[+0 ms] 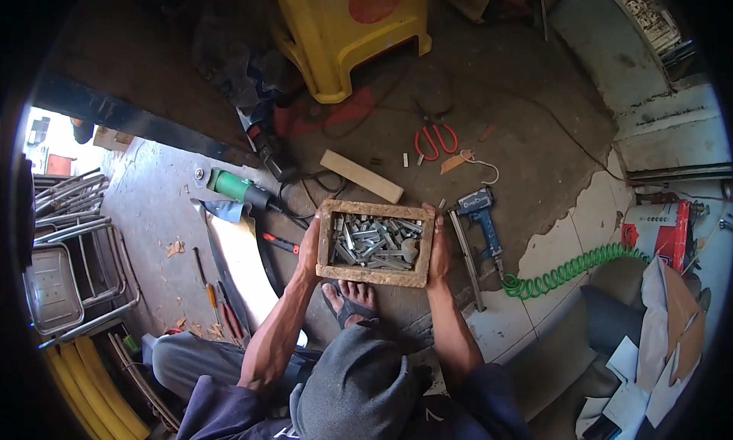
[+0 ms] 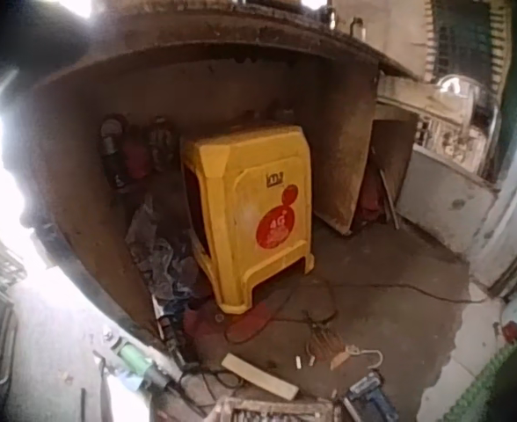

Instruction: The person wraps a curved furniture component with black fabric, using a pneumatic staple gun to secure the material to the wooden underside after adjusting the fit by hand.

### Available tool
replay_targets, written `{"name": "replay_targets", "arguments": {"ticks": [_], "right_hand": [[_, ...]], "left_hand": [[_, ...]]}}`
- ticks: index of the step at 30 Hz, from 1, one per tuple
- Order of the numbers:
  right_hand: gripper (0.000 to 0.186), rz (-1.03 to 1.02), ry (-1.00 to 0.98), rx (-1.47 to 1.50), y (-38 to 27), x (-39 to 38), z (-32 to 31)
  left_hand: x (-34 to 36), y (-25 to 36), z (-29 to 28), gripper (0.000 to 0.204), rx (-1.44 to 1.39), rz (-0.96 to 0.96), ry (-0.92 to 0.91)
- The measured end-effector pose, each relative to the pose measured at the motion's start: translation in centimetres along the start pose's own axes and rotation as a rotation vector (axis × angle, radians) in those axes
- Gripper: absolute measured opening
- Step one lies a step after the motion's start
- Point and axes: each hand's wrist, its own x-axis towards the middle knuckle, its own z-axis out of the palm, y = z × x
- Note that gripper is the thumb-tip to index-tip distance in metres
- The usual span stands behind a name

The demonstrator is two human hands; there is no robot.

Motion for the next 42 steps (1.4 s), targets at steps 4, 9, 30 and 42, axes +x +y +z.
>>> {"name": "replay_targets", "arguments": {"ticks": [4,9,30,42], "right_hand": [[0.069,0.025,0.052,-0.057,0.2,0.2,0.1],[0.036,-0.212,0.202,-0.603,-4.8,0.2,1.3],[0.03,-0.726,-0.122,-1.065,-9.9,-4.1,6.2],[0.036,-0.247,0.363,-1.195,-11.2,-1.0,-3.6]], "left_hand": [[-0.7,0.5,0.5,0.065,0.123,0.013,0.056],[-0.8,1.3,0.6,0.063,0.197,-0.005,0.07],[-5.0,8.5,5.6,0.028,1.049,0.762,0.129],[-7.3,8.8,7.4,0.017,1.245,0.577,-0.37]]}}
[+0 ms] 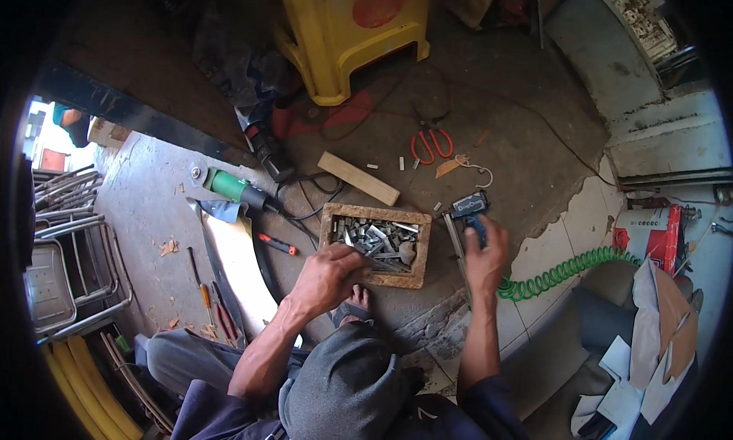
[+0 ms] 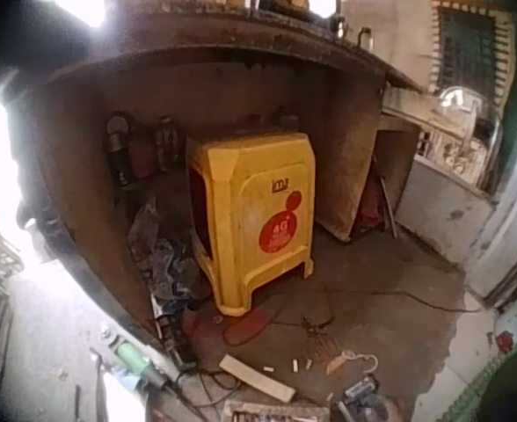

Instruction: The person wraps a curved furniture component with black fabric, using a pneumatic staple gun to secure the material to the wooden underside after adjusting the fit by hand.

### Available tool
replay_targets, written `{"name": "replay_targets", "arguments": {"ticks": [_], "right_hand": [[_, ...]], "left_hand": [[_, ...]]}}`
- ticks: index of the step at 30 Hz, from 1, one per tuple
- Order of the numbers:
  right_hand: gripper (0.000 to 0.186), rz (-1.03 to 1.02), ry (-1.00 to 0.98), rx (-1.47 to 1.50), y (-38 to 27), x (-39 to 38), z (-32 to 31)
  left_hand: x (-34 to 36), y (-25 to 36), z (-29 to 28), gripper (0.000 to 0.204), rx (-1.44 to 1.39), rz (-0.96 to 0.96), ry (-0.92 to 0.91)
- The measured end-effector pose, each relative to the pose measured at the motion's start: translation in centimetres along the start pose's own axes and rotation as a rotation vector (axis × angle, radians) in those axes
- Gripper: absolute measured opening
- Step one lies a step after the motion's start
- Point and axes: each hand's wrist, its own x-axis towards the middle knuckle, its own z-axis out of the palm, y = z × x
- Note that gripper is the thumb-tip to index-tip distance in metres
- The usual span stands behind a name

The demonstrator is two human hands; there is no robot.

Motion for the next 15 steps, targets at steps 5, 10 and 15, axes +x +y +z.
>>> {"name": "replay_targets", "arguments": {"ticks": [5,10,15], "right_hand": [[0.028,0.033,-0.043,0.19,2.6,-0.1,0.0],[0.028,-0.126,-0.142,0.139,0.8,-2.1,2.4],[0.039,-0.082,-0.374,0.172,2.9,-3.6,3.7]], "left_hand": [[-0.8,0.1,0.6,0.016,0.123,0.042,-0.057],[-0.8,0.1,0.2,0.019,0.069,0.07,-0.046],[-1.6,-2.4,-1.2,0.016,-0.014,-0.093,0.247]]}}
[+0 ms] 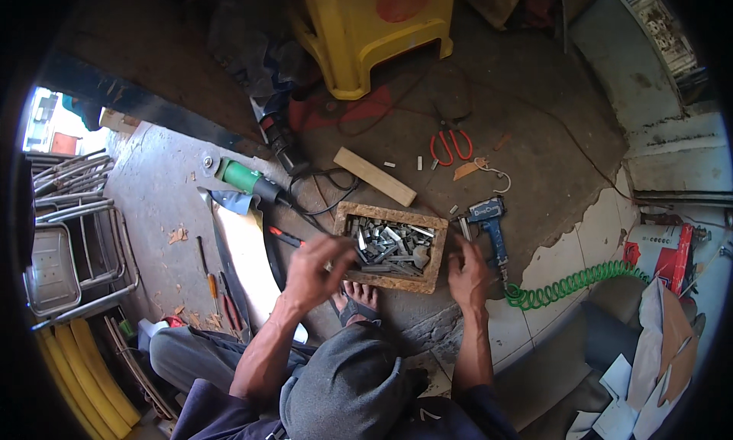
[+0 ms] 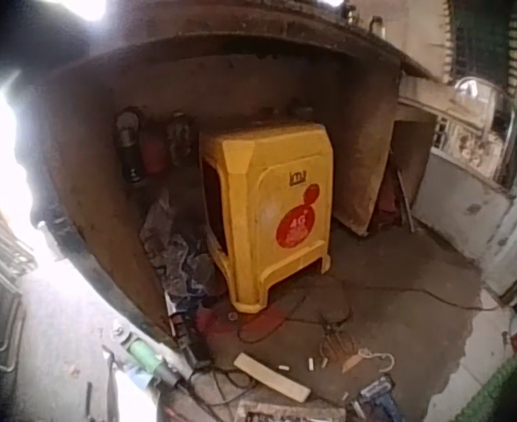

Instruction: The person wraps a curved furniture component with black fabric, using a pneumatic staple gun to secure the material to the wooden underside after adjusting the fit by hand.

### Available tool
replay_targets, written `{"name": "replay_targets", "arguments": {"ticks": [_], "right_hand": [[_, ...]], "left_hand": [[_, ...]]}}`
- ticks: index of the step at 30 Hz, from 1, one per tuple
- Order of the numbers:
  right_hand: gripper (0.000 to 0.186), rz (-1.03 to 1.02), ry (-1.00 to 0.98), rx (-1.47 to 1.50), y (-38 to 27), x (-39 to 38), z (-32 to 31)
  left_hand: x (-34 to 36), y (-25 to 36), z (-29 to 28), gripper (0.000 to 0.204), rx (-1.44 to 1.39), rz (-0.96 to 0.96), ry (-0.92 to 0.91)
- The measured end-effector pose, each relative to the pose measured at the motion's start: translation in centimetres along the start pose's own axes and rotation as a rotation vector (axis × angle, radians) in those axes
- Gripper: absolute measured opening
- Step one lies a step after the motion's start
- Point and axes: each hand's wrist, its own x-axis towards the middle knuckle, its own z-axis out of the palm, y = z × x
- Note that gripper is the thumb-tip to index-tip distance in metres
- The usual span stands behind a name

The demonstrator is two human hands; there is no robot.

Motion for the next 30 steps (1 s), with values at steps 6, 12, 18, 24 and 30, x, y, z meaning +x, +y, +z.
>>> {"name": "replay_targets", "arguments": {"ticks": [6,12,18,24,30], "right_hand": [[0.088,0.22,-0.453,0.979,2.4,-1.3,6.6],[0.082,-0.076,-0.439,0.62,0.1,0.1,4.2],[0.079,0.208,-0.073,0.813,-4.4,2.6,1.9],[0.079,0.614,-0.139,0.75,-5.6,5.3,2.0],[0.076,0.149,0.038,0.687,-6.9,3.3,4.2]], "left_hand": [[0.1,-7.8,3.0,0.049,-0.498,-0.438,0.081],[4.2,-5.6,5.9,0.083,-0.808,-0.717,-0.094],[17.6,-2.1,1.7,0.093,-0.252,-0.575,-0.518],[21.1,-3.1,2.9,0.088,-0.466,-0.663,-0.536],[17.2,-4.8,0.4,0.076,-0.506,-0.52,-0.372]]}}
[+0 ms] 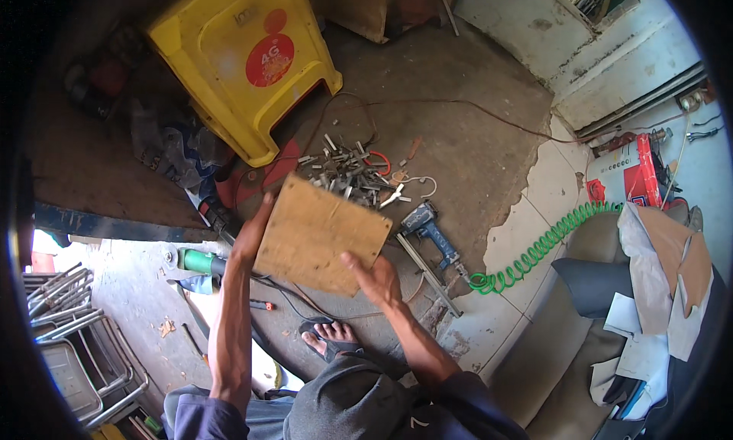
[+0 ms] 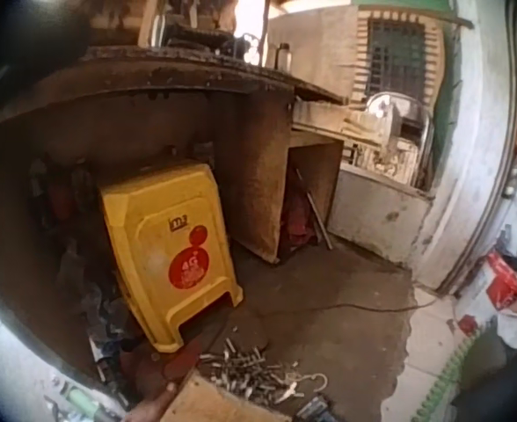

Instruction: The person wraps a curved furniture component with black fabric, using a pneumatic staple gun to secure the material to the wooden underside after adjusting the fit by hand.

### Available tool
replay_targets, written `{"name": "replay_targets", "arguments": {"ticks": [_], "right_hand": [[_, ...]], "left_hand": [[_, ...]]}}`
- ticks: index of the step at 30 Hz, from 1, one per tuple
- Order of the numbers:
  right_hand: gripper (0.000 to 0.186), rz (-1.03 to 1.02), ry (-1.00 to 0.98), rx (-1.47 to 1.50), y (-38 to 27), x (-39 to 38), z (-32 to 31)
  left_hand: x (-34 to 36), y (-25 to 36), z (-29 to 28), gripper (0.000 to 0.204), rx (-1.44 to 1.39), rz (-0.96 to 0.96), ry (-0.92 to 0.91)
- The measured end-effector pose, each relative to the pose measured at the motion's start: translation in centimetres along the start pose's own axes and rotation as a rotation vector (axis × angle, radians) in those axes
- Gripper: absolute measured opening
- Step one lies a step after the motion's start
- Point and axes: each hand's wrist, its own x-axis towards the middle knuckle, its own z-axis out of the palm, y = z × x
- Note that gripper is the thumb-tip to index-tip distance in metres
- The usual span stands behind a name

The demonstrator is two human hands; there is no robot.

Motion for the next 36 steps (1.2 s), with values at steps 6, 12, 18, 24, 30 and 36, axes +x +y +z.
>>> {"name": "replay_targets", "arguments": {"ticks": [6,12,18,24,30,36], "right_hand": [[0.072,0.013,-0.208,-0.175,2.1,-4.2,0.3],[0.09,0.257,-0.313,0.934,1.4,-6.8,-2.6],[0.029,0.342,0.156,0.481,0.4,-6.7,-6.6],[0.042,0.085,0.3,0.336,-3.2,-2.1,-14.3],[0.043,0.036,0.657,0.233,-2.4,6.3,-23.1],[0.052,-0.061,0.778,0.326,2.8,13.7,-26.4]], "left_hand": [[-6.3,-7.6,-0.3,0.08,-0.099,0.314,0.215],[-7.1,-8.5,0.8,0.075,-0.517,0.395,0.193],[-6.6,-4.4,4.7,0.07,-0.127,0.576,0.206],[-5.3,0.0,9.9,0.059,-0.165,0.705,-0.007],[-10.0,-5.9,10.3,0.057,-0.387,0.316,0.012],[-13.0,-13.5,9.1,0.039,-0.243,-0.123,0.239]]}}
